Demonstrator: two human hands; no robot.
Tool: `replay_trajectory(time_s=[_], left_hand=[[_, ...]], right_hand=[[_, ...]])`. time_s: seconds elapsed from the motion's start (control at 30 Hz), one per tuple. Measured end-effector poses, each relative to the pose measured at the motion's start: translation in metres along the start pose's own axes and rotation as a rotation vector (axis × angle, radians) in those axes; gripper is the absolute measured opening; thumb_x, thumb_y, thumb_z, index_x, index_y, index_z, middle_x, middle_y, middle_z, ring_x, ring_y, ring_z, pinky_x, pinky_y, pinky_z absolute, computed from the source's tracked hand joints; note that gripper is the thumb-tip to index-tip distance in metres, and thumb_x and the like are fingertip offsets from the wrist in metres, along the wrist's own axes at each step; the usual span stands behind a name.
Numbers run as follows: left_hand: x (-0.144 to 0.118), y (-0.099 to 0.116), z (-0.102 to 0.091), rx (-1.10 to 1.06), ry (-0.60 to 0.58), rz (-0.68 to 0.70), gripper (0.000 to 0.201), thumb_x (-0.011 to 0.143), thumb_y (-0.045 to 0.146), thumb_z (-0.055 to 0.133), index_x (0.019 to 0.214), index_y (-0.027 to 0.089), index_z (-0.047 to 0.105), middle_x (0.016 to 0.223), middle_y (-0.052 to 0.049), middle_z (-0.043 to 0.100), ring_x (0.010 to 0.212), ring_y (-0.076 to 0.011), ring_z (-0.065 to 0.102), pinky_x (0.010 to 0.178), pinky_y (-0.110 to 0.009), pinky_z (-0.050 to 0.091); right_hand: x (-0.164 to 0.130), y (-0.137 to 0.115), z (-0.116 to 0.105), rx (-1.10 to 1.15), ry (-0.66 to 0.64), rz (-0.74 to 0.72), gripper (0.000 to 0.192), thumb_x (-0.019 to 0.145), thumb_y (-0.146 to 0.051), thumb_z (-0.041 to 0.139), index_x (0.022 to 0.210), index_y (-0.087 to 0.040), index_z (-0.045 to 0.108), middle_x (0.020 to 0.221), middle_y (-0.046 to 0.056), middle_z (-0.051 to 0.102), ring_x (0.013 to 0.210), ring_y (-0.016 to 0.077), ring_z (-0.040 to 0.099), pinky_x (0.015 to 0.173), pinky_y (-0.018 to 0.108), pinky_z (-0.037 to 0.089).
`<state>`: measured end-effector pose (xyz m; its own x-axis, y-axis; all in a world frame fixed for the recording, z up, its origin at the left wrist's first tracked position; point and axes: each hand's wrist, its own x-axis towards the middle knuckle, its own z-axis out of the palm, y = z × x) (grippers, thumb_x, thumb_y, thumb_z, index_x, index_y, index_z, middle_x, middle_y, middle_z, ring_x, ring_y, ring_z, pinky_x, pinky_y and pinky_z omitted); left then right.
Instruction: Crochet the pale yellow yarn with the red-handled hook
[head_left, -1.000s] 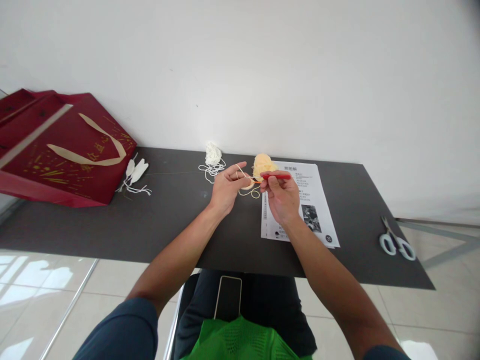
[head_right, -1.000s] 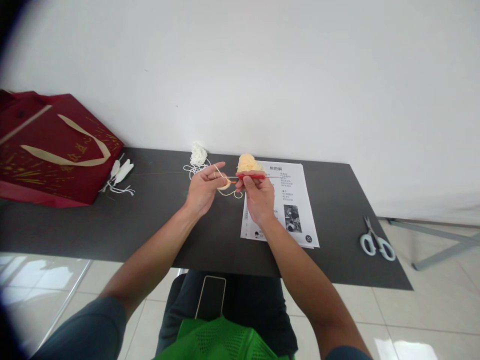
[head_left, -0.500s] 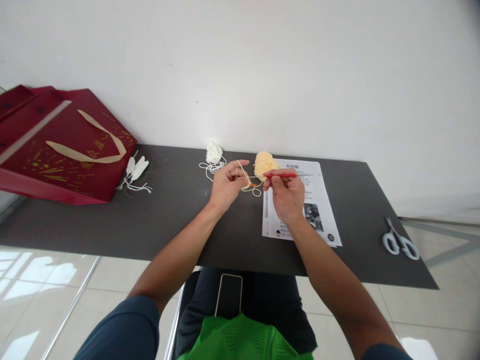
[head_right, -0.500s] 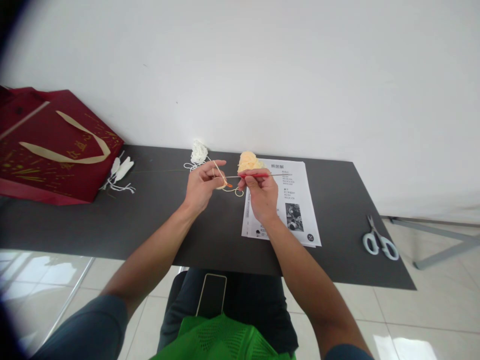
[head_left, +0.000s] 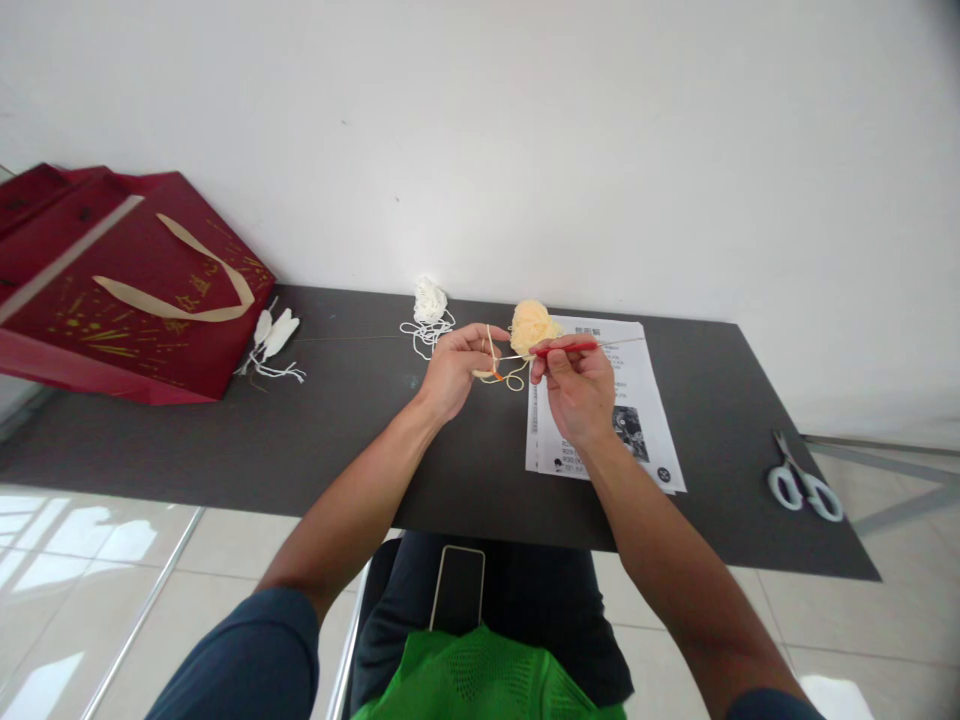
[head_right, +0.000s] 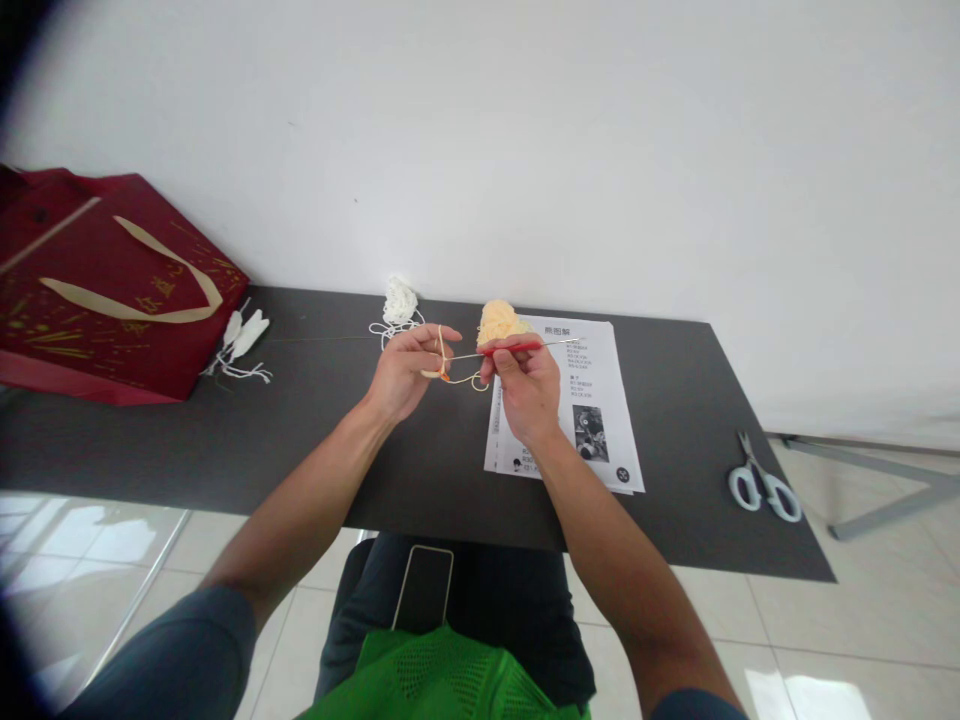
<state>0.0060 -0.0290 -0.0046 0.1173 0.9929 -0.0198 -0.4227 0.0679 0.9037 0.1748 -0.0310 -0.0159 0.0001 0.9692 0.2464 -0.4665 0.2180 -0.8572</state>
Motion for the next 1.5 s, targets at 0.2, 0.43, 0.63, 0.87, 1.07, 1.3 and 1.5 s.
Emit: replay_trajectory(time_s=[0.2, 0.43, 0.63, 0.87, 1.07, 1.3, 1.5], left_hand=[[0.000, -0.001, -0.001, -0.050, -0.036, 0.024, 0.026, 0.062, 0.012, 0.076, 0.088, 0.015, 0.076, 0.066, -0.001, 0.068, 0.057, -0.0103, 0.057, 0.058, -0.025, 0.043], [-0.001, -0.012, 0.000, 0.163, 0.022, 0.176, 0.017, 0.070, 0.025, 0.086, 0.083, 0.016, 0.078, 0.075, -0.002, 0.073, 0.067, -0.0121, 0.064, 0.067, -0.026, 0.051], [-0.001, -0.015, 0.003, 0.156, 0.087, 0.165, 0.045, 0.071, 0.022, 0.083, 0.115, 0.018, 0.076, 0.080, -0.001, 0.075, 0.067, -0.0112, 0.065, 0.069, -0.026, 0.052], [-0.003, -0.018, 0.008, 0.142, 0.137, 0.192, 0.067, 0.072, 0.020, 0.080, 0.137, 0.018, 0.063, 0.080, 0.001, 0.074, 0.066, -0.0100, 0.062, 0.068, -0.025, 0.051], [-0.005, -0.020, 0.013, 0.150, 0.185, 0.204, 0.058, 0.071, 0.016, 0.077, 0.127, 0.018, 0.066, 0.083, 0.001, 0.071, 0.068, -0.0097, 0.062, 0.067, -0.024, 0.051], [-0.005, -0.020, 0.014, 0.189, 0.218, 0.235, 0.054, 0.069, 0.014, 0.074, 0.123, 0.019, 0.068, 0.077, 0.004, 0.064, 0.064, -0.0082, 0.057, 0.062, -0.022, 0.048], [-0.005, -0.018, 0.017, 0.155, 0.231, 0.247, 0.053, 0.068, 0.014, 0.076, 0.121, 0.020, 0.068, 0.080, 0.003, 0.066, 0.067, -0.0089, 0.059, 0.064, -0.022, 0.049]], right_hand=[[0.002, 0.001, -0.003, 0.115, 0.012, 0.145, 0.022, 0.079, -0.036, 0.084, 0.086, -0.025, 0.067, 0.084, -0.004, 0.077, 0.061, 0.0079, 0.063, 0.055, 0.021, 0.055], [-0.001, 0.007, 0.003, 0.284, 0.132, 0.308, 0.025, 0.072, -0.033, 0.091, 0.085, -0.024, 0.072, 0.090, -0.003, 0.081, 0.069, 0.0043, 0.070, 0.066, 0.013, 0.062], [-0.011, 0.014, 0.013, 0.187, 0.146, 0.254, 0.016, 0.083, -0.035, 0.082, 0.093, -0.025, 0.073, 0.097, -0.003, 0.081, 0.077, 0.0075, 0.074, 0.077, 0.021, 0.066], [-0.013, 0.017, 0.015, 0.166, 0.161, 0.226, 0.017, 0.084, -0.036, 0.081, 0.093, -0.025, 0.072, 0.099, -0.002, 0.081, 0.078, 0.0075, 0.073, 0.078, 0.021, 0.064], [-0.014, 0.017, 0.017, 0.182, 0.143, 0.199, 0.012, 0.087, -0.032, 0.078, 0.093, -0.025, 0.071, 0.097, -0.002, 0.080, 0.076, 0.0076, 0.072, 0.075, 0.022, 0.063], [-0.013, 0.018, 0.015, 0.167, 0.112, 0.160, 0.013, 0.087, -0.034, 0.078, 0.091, -0.025, 0.069, 0.095, -0.003, 0.079, 0.074, 0.0084, 0.071, 0.073, 0.025, 0.063], [-0.010, 0.015, 0.012, 0.183, 0.097, 0.079, 0.012, 0.085, -0.031, 0.080, 0.088, -0.025, 0.070, 0.090, -0.003, 0.079, 0.072, 0.0082, 0.070, 0.070, 0.022, 0.060]])
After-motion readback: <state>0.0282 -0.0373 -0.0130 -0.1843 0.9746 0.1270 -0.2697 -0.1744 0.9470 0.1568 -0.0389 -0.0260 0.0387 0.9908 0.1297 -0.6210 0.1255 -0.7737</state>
